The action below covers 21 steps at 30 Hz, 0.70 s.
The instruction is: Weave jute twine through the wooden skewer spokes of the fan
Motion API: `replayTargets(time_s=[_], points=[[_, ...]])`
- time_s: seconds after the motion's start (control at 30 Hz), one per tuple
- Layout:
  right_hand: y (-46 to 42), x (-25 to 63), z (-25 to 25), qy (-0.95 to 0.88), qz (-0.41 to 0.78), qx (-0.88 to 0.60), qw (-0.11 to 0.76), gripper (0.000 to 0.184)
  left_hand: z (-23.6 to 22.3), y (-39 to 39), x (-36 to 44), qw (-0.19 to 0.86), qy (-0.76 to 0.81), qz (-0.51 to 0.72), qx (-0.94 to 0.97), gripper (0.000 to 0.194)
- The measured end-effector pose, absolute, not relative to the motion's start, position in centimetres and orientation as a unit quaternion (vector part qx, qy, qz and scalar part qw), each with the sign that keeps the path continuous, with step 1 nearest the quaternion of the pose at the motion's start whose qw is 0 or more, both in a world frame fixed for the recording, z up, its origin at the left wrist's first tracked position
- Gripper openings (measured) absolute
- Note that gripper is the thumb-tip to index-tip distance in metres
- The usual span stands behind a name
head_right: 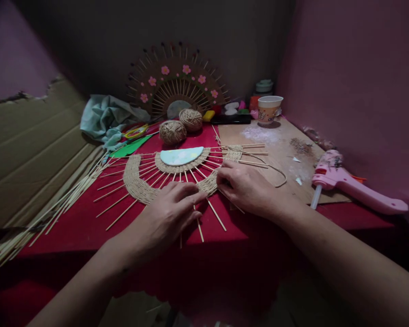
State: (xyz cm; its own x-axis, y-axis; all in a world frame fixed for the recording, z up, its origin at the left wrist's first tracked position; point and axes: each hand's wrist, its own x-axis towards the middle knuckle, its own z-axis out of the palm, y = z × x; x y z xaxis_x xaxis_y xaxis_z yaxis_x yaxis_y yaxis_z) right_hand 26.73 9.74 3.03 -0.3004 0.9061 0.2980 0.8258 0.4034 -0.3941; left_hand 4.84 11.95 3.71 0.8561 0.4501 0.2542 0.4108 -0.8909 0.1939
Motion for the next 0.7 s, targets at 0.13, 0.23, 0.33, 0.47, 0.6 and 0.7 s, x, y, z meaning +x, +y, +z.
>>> replayTargets(time_s=[0.13, 0.23, 0.33, 0.47, 0.6, 0.7], points=[[9.2, 27.1, 3.4, -0.797, 0.074, -0.549, 0.241, 0.011, 2.7, 11.9, 5.4, 0.043, 0.241, 0.153, 0.957, 0.033], [8.5, 27.6, 4.0, -0.796, 0.082, -0.554, 0.229, 0.008, 2.2, 11.8, 5.2, 0.044, 0.241, 0.172, 0.954, 0.032], [7.4, 28.3, 4.4, -0.799, 0.111, -0.549, 0.219, 0.009, 2.0, 11.9, 5.0, 0.056, 0.24, 0.174, 0.954, 0.032], [6.0, 29.1, 4.8, -0.815, 0.126, -0.528, 0.2, 0.011, 1.9, 12.0, 5.0, 0.051, 0.236, 0.183, 0.953, 0.03], [4.7, 29.6, 4.9, -0.828, 0.143, -0.518, 0.157, 0.012, 1.8, 12.0, 5.0, 0.046, 0.234, 0.185, 0.953, 0.03], [3.9, 29.8, 4.8, -0.83, 0.139, -0.519, 0.148, 0.014, 1.8, 12.0, 5.0, 0.047, 0.236, 0.181, 0.954, 0.03]])
